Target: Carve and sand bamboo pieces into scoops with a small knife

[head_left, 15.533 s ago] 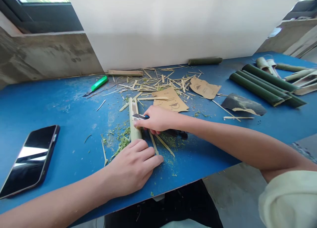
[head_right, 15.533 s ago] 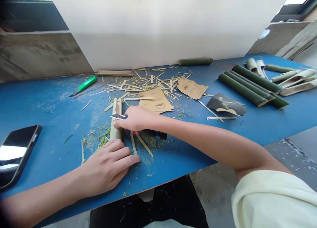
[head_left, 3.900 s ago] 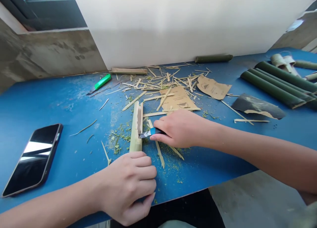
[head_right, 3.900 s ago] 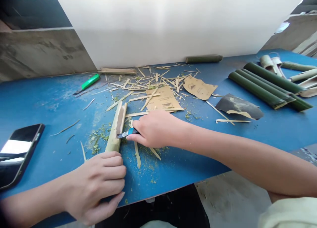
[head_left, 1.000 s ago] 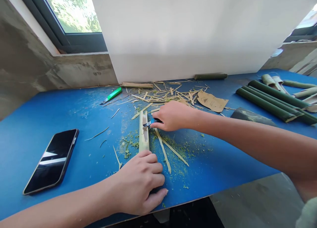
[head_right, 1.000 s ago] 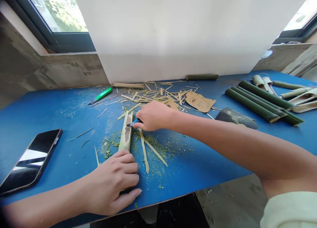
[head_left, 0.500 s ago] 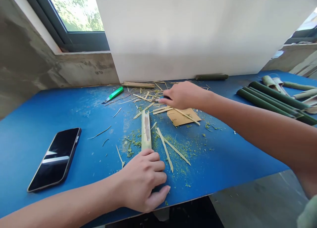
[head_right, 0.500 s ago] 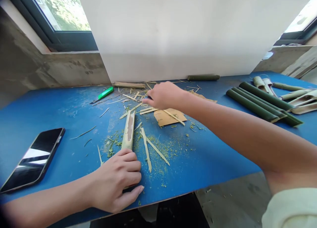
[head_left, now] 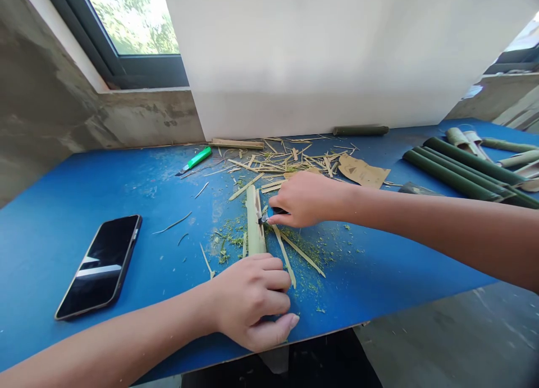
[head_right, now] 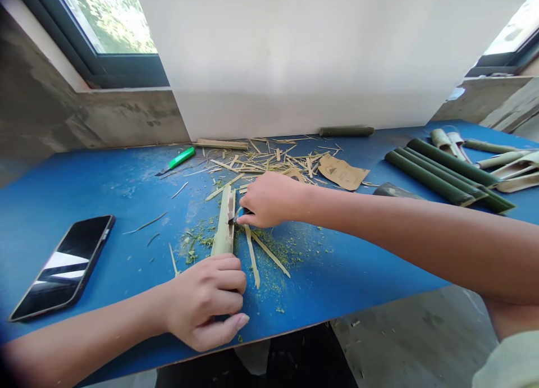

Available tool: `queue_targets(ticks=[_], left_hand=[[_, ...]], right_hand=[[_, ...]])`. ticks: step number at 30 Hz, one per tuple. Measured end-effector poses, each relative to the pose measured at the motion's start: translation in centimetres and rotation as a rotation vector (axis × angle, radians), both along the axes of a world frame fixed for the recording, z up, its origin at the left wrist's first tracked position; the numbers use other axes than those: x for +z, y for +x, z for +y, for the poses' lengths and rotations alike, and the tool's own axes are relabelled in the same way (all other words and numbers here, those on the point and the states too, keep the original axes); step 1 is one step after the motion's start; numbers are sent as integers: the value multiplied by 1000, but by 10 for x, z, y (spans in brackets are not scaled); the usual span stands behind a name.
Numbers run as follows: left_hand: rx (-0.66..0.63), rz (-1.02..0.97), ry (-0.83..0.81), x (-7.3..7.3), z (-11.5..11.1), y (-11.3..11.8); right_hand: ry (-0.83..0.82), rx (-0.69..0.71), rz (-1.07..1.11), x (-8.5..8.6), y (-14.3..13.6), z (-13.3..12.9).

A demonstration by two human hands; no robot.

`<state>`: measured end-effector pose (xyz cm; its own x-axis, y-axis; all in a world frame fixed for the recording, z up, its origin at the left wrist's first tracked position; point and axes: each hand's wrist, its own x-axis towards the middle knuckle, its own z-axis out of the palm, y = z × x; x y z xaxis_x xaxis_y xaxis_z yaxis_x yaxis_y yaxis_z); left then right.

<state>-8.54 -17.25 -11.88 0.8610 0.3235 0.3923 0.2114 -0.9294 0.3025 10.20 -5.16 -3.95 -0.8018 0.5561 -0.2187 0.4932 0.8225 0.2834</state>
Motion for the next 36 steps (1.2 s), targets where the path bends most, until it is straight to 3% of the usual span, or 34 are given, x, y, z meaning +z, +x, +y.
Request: queue_targets(ticks=[5,10,13,21,27,32,36], left_hand=[[9,16,-7,-1,1,3],[-4,67,-20,-1,1,6],[11,75,-29,0,2,5],[4,38,-66,0,2,5],[13,23,-74,4,4,2],[13,25,-63,4,5,1],[-9,16,-59,4,5,2]], right_hand=[[36,0,33,-11,7,17],[172,-248,-47,-11,18,68],[257,-357,-20,-7,26,81],[-129,-122,71,-5,24,39],[54,-180,46,-3,13,23],[-57,-56,16,6,11,2],[22,-130,-45,12,1,-1]])
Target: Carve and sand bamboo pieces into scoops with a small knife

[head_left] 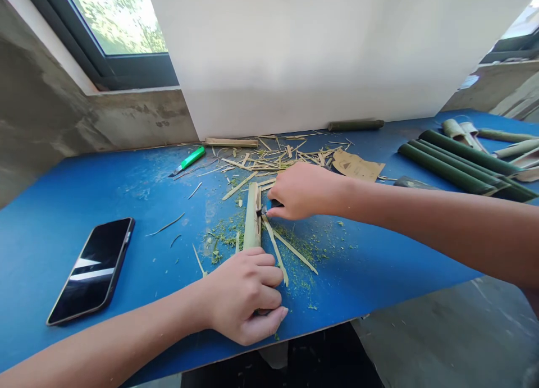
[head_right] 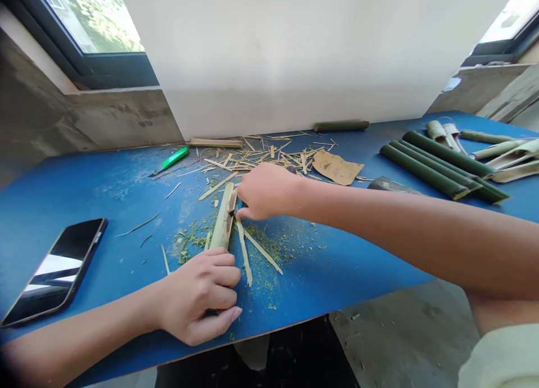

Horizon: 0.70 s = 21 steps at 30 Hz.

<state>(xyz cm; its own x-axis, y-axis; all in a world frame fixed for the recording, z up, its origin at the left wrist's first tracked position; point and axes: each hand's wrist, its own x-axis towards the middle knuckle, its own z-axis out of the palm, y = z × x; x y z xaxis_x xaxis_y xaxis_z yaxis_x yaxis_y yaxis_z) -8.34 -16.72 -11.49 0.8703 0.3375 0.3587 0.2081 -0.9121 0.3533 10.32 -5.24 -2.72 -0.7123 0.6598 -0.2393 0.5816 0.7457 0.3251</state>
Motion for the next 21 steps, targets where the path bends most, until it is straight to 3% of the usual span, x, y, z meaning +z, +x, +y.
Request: queue_targets(ticks=[6,12,17,21], left_hand=[[2,2,1,1,0,0],[-6,-1,11,1,1,1],[-5,10,15,1,1,0],[-7,12,35,0,1,0]], right_hand=[[155,-102,-58,17,-13,10],[-134,-58,-44,16,-7,9],[40,-127,5,12,-9,13],[-88,-128,25,23,-14,5]])
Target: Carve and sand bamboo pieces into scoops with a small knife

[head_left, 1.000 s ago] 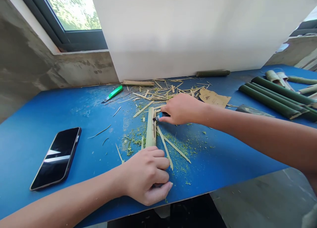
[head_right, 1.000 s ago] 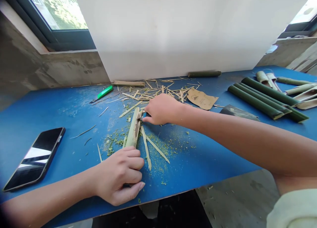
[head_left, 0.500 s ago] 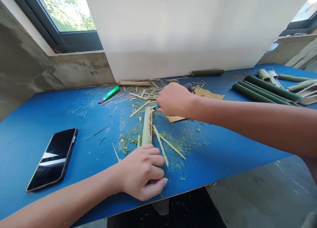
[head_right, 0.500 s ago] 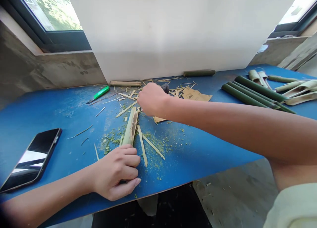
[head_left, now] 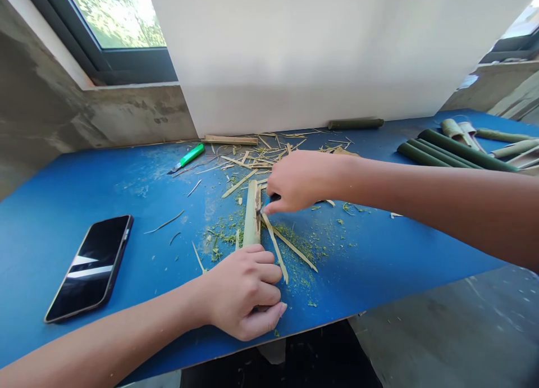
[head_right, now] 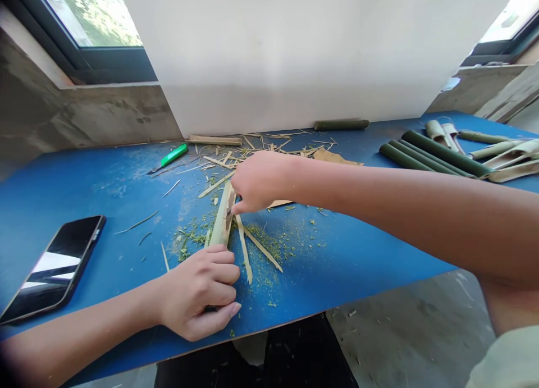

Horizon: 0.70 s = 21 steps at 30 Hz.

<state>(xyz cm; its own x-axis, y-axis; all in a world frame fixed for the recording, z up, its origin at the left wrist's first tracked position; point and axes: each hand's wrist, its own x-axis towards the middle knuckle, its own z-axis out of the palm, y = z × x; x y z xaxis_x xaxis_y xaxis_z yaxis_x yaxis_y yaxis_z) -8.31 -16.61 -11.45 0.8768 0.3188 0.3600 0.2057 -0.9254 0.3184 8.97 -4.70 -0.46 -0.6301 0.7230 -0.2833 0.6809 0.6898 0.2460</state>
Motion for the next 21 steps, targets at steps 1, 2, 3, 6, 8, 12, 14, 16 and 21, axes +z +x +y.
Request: queue_targets(ticks=[1,2,3,6,8,12,14,16,21], left_hand=[[-3,-4,2,0,0,0],[-7,-10,4,0,0,0],[-11,-15,7,0,1,0],[-23,-37,10,0,1,0],[-33,-61,1,0,1,0],[-45,-78,-8,1,1,-1],[-46,-90,-6,1,1,-1],[-47,-107,-5,1,2,-1],[-62,-129,-5,0,3,0]], right_hand=[[-32,1,1,2,-2,-2],[-45,1,3,3,-4,-3],[-42,-2,11,3,-6,-3],[-8,-19,87,-4,-15,4],[17,-23,152,-10,-22,15],[151,-51,156,-10,-25,35],[199,-45,120,-3,-21,39],[162,-18,70,5,-15,36],[-22,46,-116,5,-10,19]])
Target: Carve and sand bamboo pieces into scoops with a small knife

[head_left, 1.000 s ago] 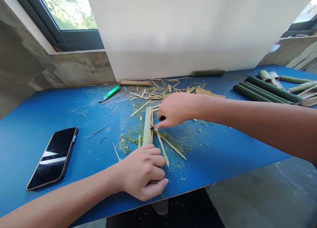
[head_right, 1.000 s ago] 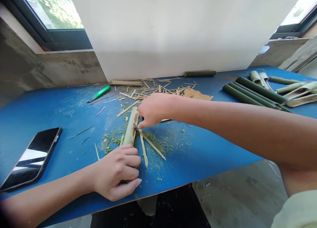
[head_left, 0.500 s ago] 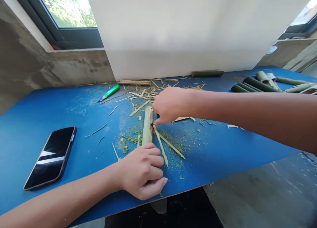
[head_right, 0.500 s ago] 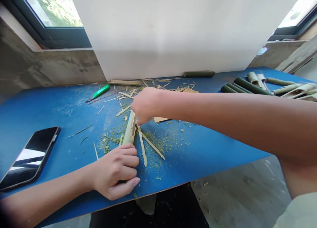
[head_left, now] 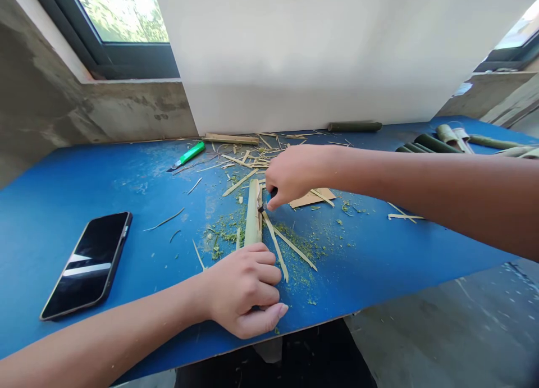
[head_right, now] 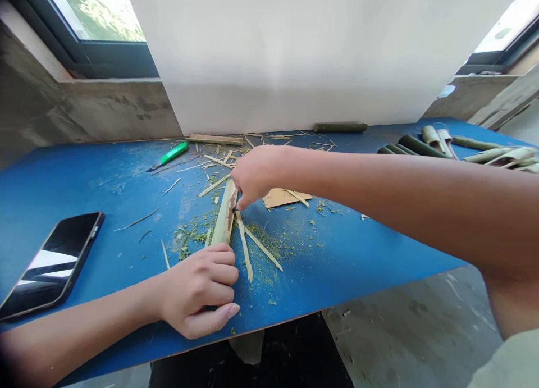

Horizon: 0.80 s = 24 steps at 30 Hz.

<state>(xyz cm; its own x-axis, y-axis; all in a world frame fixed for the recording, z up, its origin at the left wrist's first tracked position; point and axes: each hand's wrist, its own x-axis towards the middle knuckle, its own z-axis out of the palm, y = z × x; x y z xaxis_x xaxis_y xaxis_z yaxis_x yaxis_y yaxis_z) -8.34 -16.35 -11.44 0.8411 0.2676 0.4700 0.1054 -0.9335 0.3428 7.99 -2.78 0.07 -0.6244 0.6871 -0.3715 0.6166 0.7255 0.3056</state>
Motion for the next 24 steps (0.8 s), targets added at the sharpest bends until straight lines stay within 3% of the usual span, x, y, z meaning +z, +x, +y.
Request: queue_targets(ticks=[5,11,16,20,24], left_hand=[[2,21,-5,1,0,-1],[17,67,-7,1,-1,-3],[19,65,0,1,-2,-5],[19,53,5,1,-2,-6],[0,45,12,1,-2,-5]], right_hand=[[134,-38,97,-10,-3,17],[206,-163,221,-7,10,37],[41,-371,293,-28,38,33],[-98,-541,670,-62,56,26],[-387,-671,934,-90,42,15]])
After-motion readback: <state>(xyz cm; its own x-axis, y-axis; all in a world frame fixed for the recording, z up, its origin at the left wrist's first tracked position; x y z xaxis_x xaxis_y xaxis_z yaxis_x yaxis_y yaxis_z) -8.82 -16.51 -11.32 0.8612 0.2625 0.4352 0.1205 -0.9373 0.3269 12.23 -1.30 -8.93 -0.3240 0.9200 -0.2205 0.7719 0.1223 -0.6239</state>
